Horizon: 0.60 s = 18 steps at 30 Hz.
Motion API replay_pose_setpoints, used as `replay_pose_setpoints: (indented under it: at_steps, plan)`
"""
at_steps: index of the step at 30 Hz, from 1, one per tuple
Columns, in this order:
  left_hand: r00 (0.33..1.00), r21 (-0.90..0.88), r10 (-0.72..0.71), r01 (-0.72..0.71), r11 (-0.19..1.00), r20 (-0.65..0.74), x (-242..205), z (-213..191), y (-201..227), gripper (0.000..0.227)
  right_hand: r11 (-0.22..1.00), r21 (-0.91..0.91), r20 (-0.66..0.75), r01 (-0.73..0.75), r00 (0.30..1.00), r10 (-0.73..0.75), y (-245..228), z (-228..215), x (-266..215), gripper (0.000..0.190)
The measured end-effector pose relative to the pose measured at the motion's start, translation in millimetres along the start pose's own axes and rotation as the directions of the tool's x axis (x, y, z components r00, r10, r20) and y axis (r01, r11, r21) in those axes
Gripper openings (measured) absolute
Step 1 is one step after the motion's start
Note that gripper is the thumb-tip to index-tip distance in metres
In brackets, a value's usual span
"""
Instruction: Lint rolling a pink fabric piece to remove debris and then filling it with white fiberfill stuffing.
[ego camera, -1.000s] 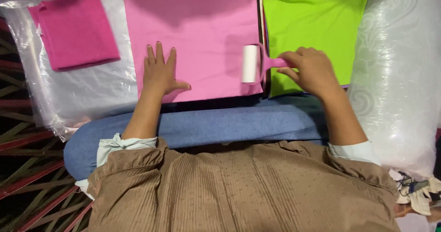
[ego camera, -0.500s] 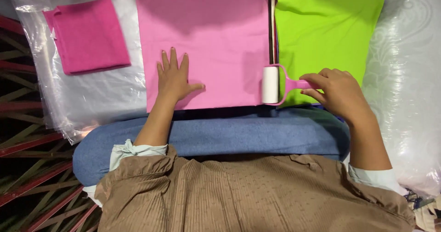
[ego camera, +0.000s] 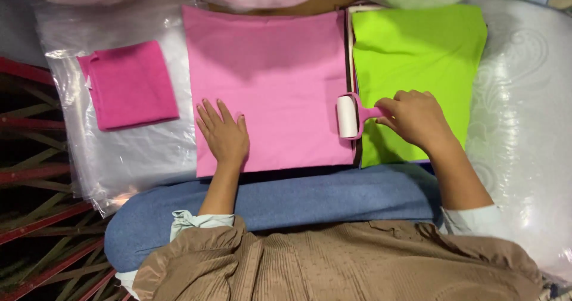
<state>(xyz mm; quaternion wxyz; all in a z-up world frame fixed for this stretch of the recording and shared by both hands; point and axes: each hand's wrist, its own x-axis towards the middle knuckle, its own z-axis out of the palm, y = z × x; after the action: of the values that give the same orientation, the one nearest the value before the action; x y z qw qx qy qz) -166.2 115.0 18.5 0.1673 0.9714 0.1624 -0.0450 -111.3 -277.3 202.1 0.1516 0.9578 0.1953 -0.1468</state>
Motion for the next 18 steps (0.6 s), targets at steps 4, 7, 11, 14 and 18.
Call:
replay_pose_setpoints:
  at_steps: [4, 7, 11, 14, 18]
  plan:
    - [0.954, -0.091, 0.292, -0.297, 0.951, -0.064, 32.5, -11.4, 33.9, 0.064, 0.971, 0.23, -0.099, 0.073, 0.994, -0.051, -54.5, -29.6, 47.2, 0.037]
    - [0.918, -0.11, 0.396, -0.397, 0.911, -0.031, 70.1, 0.7, 38.4, 0.061, 0.913, 0.338, -0.239, 0.228, 0.959, -0.152, -79.2, -3.7, 103.7, 0.036]
    - [0.93, -0.071, 0.367, -0.364, 0.929, 0.03, 75.5, -13.2, 10.1, 0.065, 0.923, 0.34, -0.128, 0.181, 0.981, -0.145, -47.8, 9.2, 109.3, 0.036]
    - [0.974, -0.063, 0.228, -0.228, 0.972, 0.006, 79.3, -14.0, -9.5, 0.067, 0.957, 0.281, -0.023, 0.075, 0.997, -0.071, -9.0, -11.1, 89.0, 0.036]
    - [0.936, -0.07, 0.297, -0.314, 0.947, -0.191, 99.4, -22.8, 25.0, 0.065, 0.951, 0.306, -0.038, 0.048, 0.999, -0.038, -26.2, -68.7, 85.9, 0.038]
